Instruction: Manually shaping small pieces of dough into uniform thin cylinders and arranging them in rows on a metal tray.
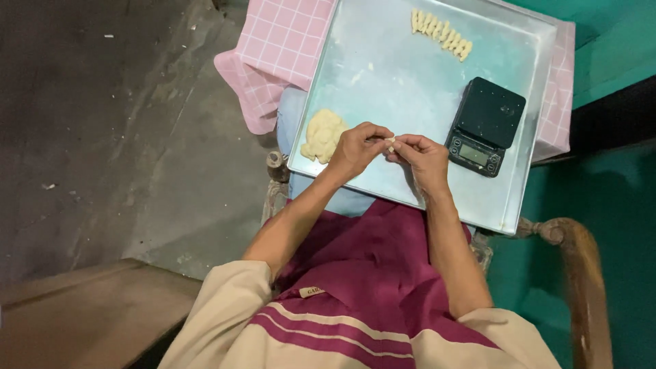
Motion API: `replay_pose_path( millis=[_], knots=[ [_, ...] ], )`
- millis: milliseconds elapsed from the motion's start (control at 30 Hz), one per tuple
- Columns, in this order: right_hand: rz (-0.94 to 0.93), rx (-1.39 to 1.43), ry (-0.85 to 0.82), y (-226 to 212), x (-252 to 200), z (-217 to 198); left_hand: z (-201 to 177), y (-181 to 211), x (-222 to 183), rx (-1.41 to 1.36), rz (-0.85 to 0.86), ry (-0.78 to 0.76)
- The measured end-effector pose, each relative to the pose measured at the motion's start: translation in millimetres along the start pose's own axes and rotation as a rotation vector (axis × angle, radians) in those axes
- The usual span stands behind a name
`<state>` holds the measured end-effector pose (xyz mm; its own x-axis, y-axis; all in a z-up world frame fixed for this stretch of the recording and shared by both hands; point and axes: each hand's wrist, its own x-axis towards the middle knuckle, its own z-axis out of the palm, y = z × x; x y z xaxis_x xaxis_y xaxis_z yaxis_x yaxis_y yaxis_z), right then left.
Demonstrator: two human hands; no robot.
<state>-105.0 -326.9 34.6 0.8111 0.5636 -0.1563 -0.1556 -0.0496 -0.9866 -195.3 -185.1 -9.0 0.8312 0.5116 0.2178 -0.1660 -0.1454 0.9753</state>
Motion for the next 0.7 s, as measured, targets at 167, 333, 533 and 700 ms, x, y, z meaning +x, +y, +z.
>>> replay_pose_path(
  millis=[167,333,533,700],
  knots=[
    [0.010,0.089,0.007,16,2,-7,-2,24,-2,0.028,-0.125,-0.013],
    [-0.062,0.082,-0.043,5,-3,-8,2,1,2,-0.338,-0.347,-0.033],
    [-0.209,0.171,-0.046,36,11,-20,4,-23,4,-0.658,-0.621,-0.031],
    [-0.337,-0.037,-0.101,26,8,-22,0,-6,-2,-0.577,-0.645,-0.067]
  ],
)
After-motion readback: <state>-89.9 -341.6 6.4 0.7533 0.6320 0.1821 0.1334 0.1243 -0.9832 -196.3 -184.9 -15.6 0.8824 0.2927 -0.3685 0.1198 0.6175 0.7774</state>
